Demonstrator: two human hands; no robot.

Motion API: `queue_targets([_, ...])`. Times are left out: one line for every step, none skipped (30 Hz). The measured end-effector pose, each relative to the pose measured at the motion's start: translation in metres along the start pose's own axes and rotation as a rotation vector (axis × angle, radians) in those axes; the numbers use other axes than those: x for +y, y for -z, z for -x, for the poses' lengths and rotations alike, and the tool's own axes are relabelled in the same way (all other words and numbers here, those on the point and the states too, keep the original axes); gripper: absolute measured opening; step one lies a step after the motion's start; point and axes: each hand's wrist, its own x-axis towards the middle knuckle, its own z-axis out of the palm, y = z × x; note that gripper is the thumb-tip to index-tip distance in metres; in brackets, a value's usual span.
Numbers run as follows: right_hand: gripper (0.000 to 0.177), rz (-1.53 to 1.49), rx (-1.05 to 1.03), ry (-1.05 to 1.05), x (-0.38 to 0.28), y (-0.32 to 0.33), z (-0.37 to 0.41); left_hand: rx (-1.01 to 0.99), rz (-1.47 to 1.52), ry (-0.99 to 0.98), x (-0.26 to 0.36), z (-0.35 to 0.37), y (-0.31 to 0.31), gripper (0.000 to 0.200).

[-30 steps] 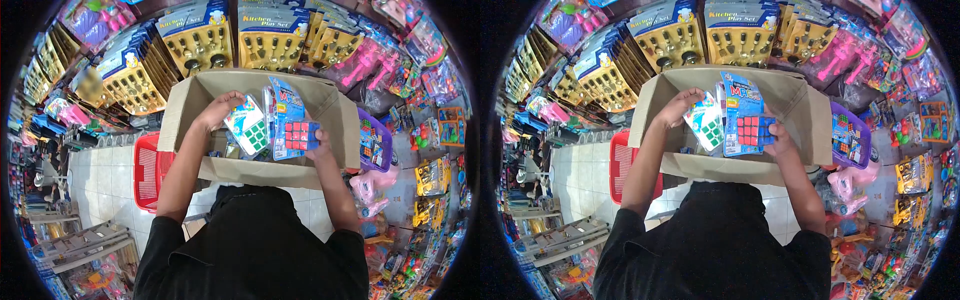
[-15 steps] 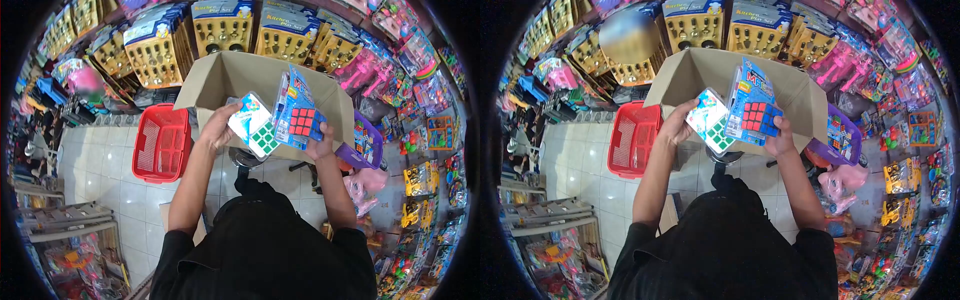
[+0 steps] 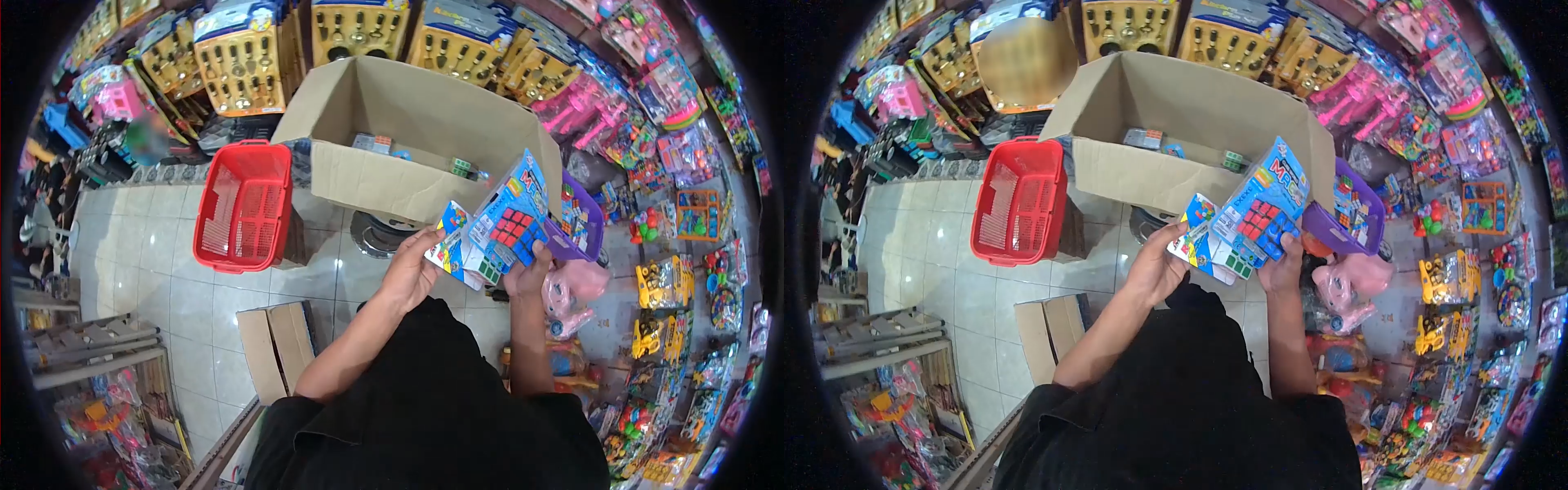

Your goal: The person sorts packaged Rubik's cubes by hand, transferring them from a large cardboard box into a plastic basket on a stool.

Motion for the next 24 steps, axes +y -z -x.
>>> queue_targets([0.064, 0.006, 0.047, 0.056, -0.003, 0.001, 0.006, 0.0, 0.009, 0.02, -0.006, -0.003, -0.004, 0.019])
queue_targets([0.063, 0.012, 0.101, 0.115, -0.007, 0.006, 0.013, -0.001, 0.016, 0.047, -0.014, -0.006, -0.009, 0.018])
queue_targets([0.063, -0.015, 0.129, 0.12, -0.011, 0.018, 0.019, -0.018, 0.0, 0.053, -0.022, -0.008, -0.017, 0.019])
queue_targets([0.064, -0.043, 0.158, 0.128, -0.014, 0.033, 0.024, -0.036, -0.017, 0.062, -0.029, -0.01, -0.028, 0.019])
queue_targets([0.066, -0.073, 0.188, 0.139, -0.018, 0.045, 0.031, -0.056, -0.035, 0.072, -0.039, -0.013, -0.035, 0.02])
queue_targets([0.065, -0.082, 0.222, 0.162, -0.023, 0.051, 0.038, -0.06, -0.092, 0.061, -0.049, -0.015, -0.039, 0.022])
queue_targets([0.064, -0.091, 0.253, 0.186, -0.03, 0.059, 0.045, -0.069, -0.149, 0.048, -0.064, -0.018, -0.042, 0.024])
queue_targets([0.062, -0.101, 0.281, 0.21, -0.036, 0.065, 0.051, -0.08, -0.207, 0.031, -0.077, -0.021, -0.045, 0.026])
queue_targets([0.061, -0.103, 0.317, 0.245, -0.042, 0.072, 0.058, -0.107, -0.242, 0.069, -0.089, -0.026, -0.046, 0.027])
queue_targets([0.06, -0.107, 0.352, 0.276, -0.047, 0.078, 0.065, -0.132, -0.278, 0.106, -0.102, -0.031, -0.045, 0.028])
queue_targets([0.059, -0.112, 0.384, 0.306, -0.051, 0.085, 0.072, -0.156, -0.314, 0.139, -0.113, -0.036, -0.045, 0.028])
queue_targets([0.058, -0.126, 0.401, 0.314, -0.055, 0.092, 0.078, -0.154, -0.326, 0.155, -0.122, -0.041, -0.047, 0.027])
queue_targets([0.058, -0.138, 0.42, 0.316, -0.058, 0.098, 0.086, -0.147, -0.333, 0.172, -0.131, -0.044, -0.048, 0.026])
queue_targets([0.057, -0.151, 0.433, 0.324, -0.062, 0.107, 0.09, -0.146, -0.343, 0.185, -0.143, -0.049, -0.05, 0.024])
queue_targets([0.056, -0.149, 0.454, 0.326, -0.064, 0.116, 0.094, -0.127, -0.365, 0.192, -0.155, -0.055, -0.048, 0.022])
queue_targets([0.054, -0.145, 0.476, 0.333, -0.064, 0.125, 0.096, -0.115, -0.388, 0.201, -0.168, -0.061, -0.046, 0.02])
queue_targets([0.053, -0.139, 0.501, 0.341, -0.066, 0.136, 0.098, -0.104, -0.408, 0.211, -0.182, -0.066, -0.045, 0.018])
queue_targets([0.053, -0.153, 0.538, 0.343, -0.068, 0.148, 0.101, -0.1, -0.425, 0.213, -0.195, -0.071, -0.047, 0.017])
queue_targets([0.052, -0.17, 0.571, 0.34, -0.068, 0.161, 0.102, -0.092, -0.442, 0.21, -0.207, -0.076, -0.049, 0.016])
queue_targets([0.051, -0.184, 0.599, 0.33, -0.07, 0.175, 0.104, -0.079, -0.453, 0.203, -0.221, -0.08, -0.051, 0.015])
queue_targets([0.051, -0.211, 0.617, 0.309, -0.074, 0.188, 0.106, -0.047, -0.463, 0.2, -0.231, -0.082, -0.065, 0.017])
queue_targets([0.049, -0.185, 0.627, 0.316, -0.079, 0.2, 0.105, -0.059, -0.501, 0.209, -0.244, -0.09, -0.066, 0.018])
queue_targets([0.049, -0.161, 0.632, 0.321, -0.084, 0.21, 0.102, -0.069, -0.541, 0.213, -0.257, -0.099, -0.063, 0.019])
queue_targets([0.05, -0.138, 0.634, 0.324, -0.09, 0.222, 0.099, -0.077, -0.58, 0.214, -0.268, -0.106, -0.068, 0.02])
